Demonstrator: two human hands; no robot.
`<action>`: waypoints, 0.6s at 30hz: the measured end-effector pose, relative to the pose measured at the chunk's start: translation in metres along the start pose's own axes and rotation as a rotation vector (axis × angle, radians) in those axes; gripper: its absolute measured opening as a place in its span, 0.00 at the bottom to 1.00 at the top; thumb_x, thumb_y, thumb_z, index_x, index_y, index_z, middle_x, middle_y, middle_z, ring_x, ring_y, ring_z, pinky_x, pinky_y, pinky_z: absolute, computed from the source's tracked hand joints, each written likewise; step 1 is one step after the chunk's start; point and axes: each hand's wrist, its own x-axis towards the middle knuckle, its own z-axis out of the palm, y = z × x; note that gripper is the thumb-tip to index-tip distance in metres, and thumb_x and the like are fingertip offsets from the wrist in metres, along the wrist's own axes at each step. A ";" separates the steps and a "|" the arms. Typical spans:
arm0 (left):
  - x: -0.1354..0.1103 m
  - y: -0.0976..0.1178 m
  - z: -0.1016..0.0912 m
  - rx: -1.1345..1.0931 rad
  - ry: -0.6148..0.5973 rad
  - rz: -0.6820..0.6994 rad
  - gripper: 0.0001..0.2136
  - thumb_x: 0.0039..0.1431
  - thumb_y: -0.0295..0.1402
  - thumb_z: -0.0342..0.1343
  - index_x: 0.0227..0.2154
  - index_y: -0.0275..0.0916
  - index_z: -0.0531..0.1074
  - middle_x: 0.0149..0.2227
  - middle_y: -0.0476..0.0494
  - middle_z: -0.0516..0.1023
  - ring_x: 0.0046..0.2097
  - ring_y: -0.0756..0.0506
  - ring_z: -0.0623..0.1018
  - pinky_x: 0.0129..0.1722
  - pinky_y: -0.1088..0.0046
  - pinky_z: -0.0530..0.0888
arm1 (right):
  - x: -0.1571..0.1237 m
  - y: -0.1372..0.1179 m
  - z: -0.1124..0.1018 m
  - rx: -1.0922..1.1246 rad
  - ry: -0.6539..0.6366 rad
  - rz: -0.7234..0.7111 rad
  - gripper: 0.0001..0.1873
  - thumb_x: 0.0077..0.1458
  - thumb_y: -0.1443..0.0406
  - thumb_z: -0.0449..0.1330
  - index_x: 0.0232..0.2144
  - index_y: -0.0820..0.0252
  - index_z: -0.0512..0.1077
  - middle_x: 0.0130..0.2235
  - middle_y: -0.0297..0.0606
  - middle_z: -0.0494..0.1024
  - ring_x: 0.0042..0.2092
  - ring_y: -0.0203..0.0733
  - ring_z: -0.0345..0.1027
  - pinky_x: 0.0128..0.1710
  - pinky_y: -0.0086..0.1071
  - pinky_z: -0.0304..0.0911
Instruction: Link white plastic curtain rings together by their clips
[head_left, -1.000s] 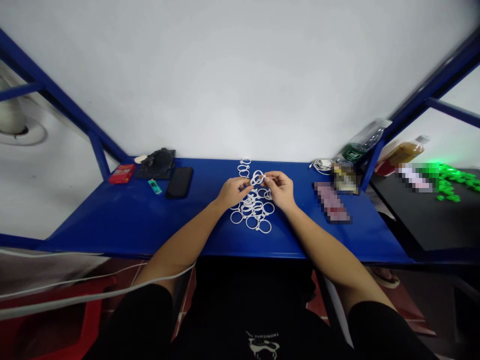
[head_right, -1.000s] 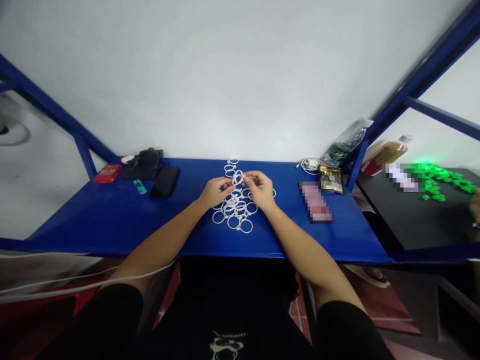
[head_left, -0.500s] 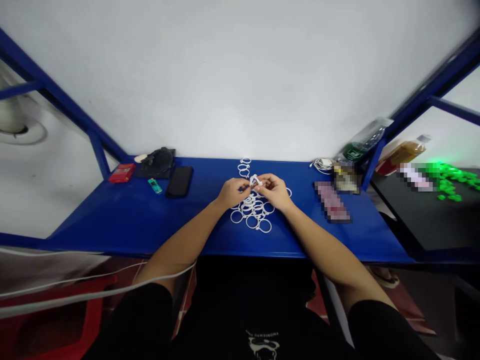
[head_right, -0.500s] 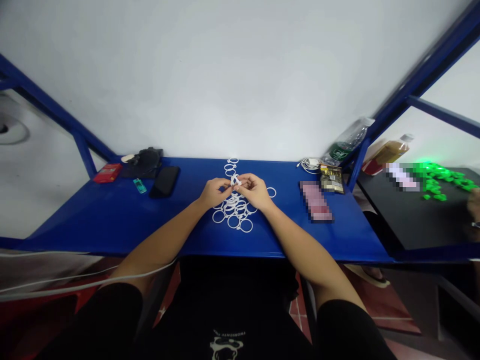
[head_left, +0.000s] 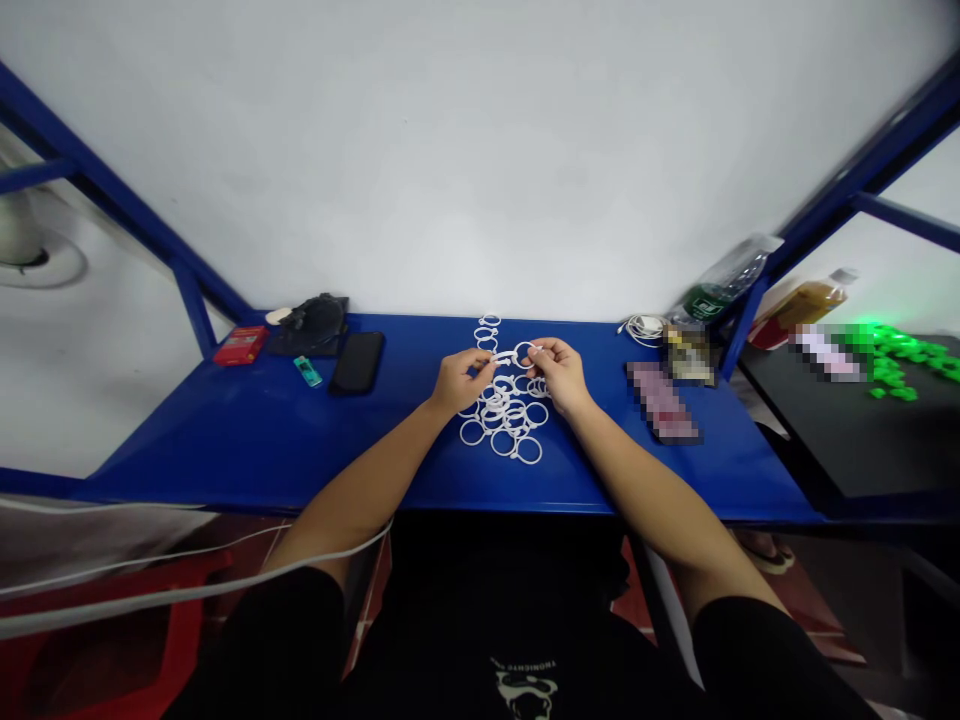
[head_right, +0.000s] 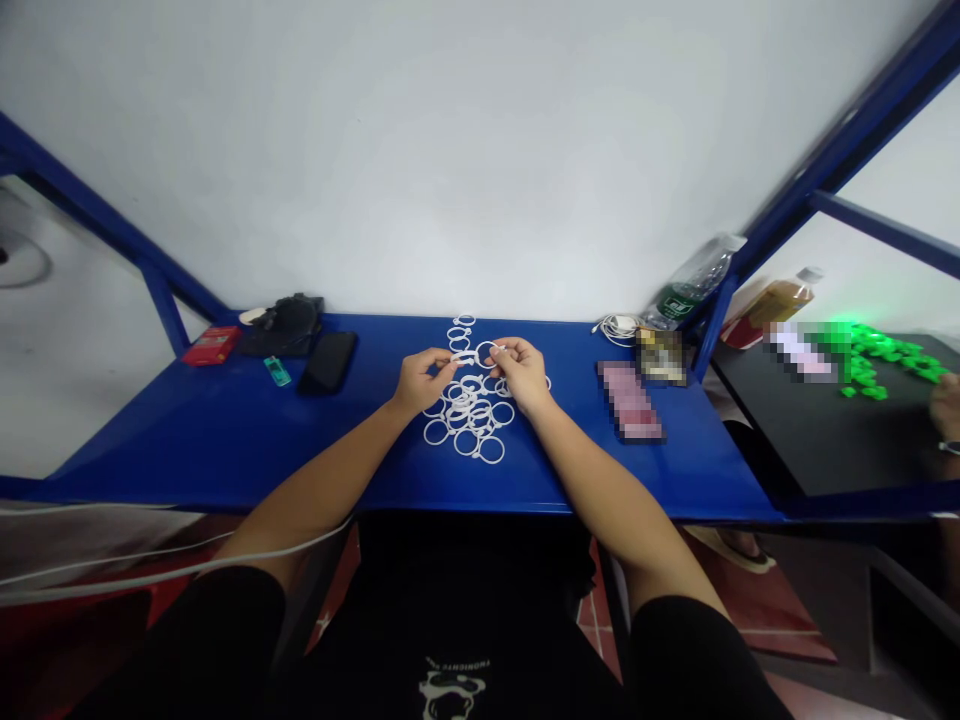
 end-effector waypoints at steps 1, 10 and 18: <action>0.000 -0.001 0.000 -0.024 -0.006 -0.022 0.08 0.65 0.37 0.60 0.34 0.38 0.78 0.25 0.50 0.79 0.26 0.50 0.77 0.31 0.74 0.75 | 0.000 0.001 0.000 -0.003 -0.002 0.009 0.25 0.46 0.48 0.75 0.38 0.57 0.75 0.28 0.32 0.82 0.23 0.33 0.70 0.22 0.26 0.65; -0.001 -0.002 0.001 -0.315 -0.030 -0.203 0.12 0.68 0.42 0.58 0.39 0.37 0.76 0.34 0.43 0.85 0.27 0.51 0.80 0.30 0.76 0.77 | 0.007 0.003 -0.005 -0.029 0.019 0.037 0.28 0.42 0.46 0.77 0.37 0.58 0.77 0.25 0.30 0.79 0.20 0.32 0.68 0.19 0.25 0.63; 0.008 -0.021 0.000 -0.231 0.090 -0.471 0.08 0.60 0.38 0.63 0.32 0.38 0.78 0.18 0.54 0.72 0.21 0.52 0.73 0.23 0.78 0.69 | 0.009 0.000 -0.008 -0.030 0.084 0.007 0.25 0.46 0.47 0.74 0.38 0.58 0.76 0.24 0.29 0.78 0.20 0.31 0.67 0.20 0.25 0.60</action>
